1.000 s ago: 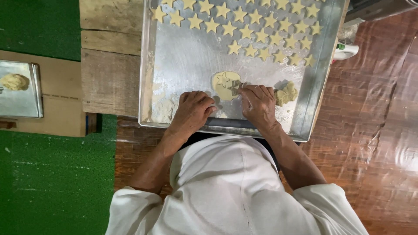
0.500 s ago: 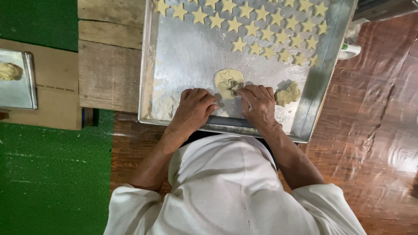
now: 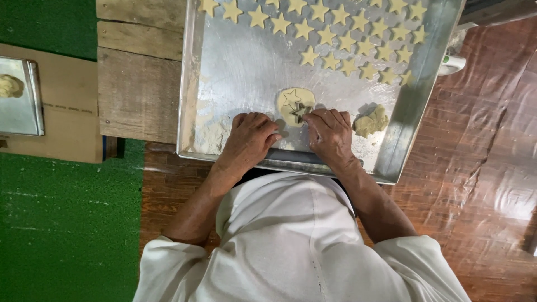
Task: The person is rolling out dough and using a star-shaped cutter to make cookies on a baking sheet.
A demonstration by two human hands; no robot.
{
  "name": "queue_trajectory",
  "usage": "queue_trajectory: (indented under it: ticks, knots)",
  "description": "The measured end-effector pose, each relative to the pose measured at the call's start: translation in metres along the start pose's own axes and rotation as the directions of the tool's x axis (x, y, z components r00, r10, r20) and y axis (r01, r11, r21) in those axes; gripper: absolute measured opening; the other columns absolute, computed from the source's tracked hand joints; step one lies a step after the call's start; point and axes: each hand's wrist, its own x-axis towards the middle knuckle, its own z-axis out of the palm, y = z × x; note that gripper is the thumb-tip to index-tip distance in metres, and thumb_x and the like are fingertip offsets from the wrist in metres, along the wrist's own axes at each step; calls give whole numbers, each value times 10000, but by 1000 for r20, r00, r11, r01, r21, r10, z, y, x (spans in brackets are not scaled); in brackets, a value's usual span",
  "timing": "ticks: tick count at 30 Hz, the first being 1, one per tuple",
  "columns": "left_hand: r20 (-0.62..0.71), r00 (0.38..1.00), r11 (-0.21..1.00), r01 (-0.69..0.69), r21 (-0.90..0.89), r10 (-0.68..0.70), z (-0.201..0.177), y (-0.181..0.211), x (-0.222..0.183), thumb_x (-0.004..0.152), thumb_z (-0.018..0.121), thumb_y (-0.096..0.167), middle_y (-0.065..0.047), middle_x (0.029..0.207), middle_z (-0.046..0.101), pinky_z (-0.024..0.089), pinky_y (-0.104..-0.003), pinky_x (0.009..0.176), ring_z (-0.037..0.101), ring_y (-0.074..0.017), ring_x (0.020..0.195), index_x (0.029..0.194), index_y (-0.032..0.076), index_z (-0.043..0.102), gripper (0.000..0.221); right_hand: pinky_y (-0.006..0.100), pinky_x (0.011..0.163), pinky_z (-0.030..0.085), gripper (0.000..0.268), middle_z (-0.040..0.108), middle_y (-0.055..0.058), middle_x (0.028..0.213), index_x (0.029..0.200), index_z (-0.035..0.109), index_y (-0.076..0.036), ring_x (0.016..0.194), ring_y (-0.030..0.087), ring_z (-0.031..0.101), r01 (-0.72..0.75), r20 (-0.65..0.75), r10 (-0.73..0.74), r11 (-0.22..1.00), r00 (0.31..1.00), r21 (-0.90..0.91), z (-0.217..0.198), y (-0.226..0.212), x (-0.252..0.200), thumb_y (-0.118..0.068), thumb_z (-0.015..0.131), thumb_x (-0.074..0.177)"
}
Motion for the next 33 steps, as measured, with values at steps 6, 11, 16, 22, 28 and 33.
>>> queue_trajectory:
  ticks: [6, 11, 16, 22, 28, 33]
  knots:
    - [-12, 1000, 1000, -1, 19, 1, 1, 0, 0, 1008, 617, 384, 5, 977, 623, 423, -497, 990, 632, -231, 1028, 1065, 218, 679, 185, 336, 722, 449, 112, 659, 12, 861, 959, 778, -153, 740, 215, 638, 5, 7, -5, 1000, 1000, 12, -2, -1, 2, -71, 702, 951]
    - [-4, 1000, 1000, 11, 10, -11, 1, 0, 0, 1006, 624, 374, 7, 962, 613, 421, -504, 998, 634, -232, 1017, 1077, 216, 673, 181, 342, 717, 442, 112, 666, 33, 856, 950, 787, -138, 725, 233, 634, 7, -15, -6, 999, 1000, 33, 0, -3, 3, -64, 702, 948]
    - [-27, 1000, 1000, -7, 25, 8, 1, 0, 1, 1004, 629, 376, 1, 959, 612, 429, -498, 984, 635, -236, 1004, 1064, 209, 674, 182, 338, 718, 442, 114, 667, 27, 860, 940, 786, -140, 728, 222, 632, 19, -13, -18, 1000, 1000, 12, -2, -3, 4, -62, 703, 941]
    - [49, 999, 999, -22, 43, 20, -16, 11, 1, 993, 652, 390, -24, 981, 610, 431, -513, 989, 624, -249, 1002, 1055, 179, 678, 222, 337, 743, 453, 64, 695, 24, 888, 975, 775, -145, 764, 229, 671, -27, 32, 27, 1000, 999, 8, -6, 6, -8, -149, 712, 969]
    - [268, 963, 992, -60, 109, 29, -23, 11, -14, 883, 735, 444, -12, 1015, 580, 385, -532, 995, 594, -251, 1039, 1064, 196, 668, 315, 453, 739, 497, 180, 688, 123, 838, 984, 746, -88, 774, 348, 681, -122, 310, 74, 983, 948, 138, -63, 12, -34, -195, 791, 846]
    - [402, 908, 969, -193, 157, 116, -40, 24, -4, 927, 684, 429, -43, 1019, 541, 376, -498, 996, 545, -252, 1066, 992, 140, 657, 297, 467, 760, 538, 259, 693, 122, 856, 1042, 730, -101, 812, 352, 693, -185, 471, 105, 974, 876, 128, -80, 7, -49, -285, 772, 865]
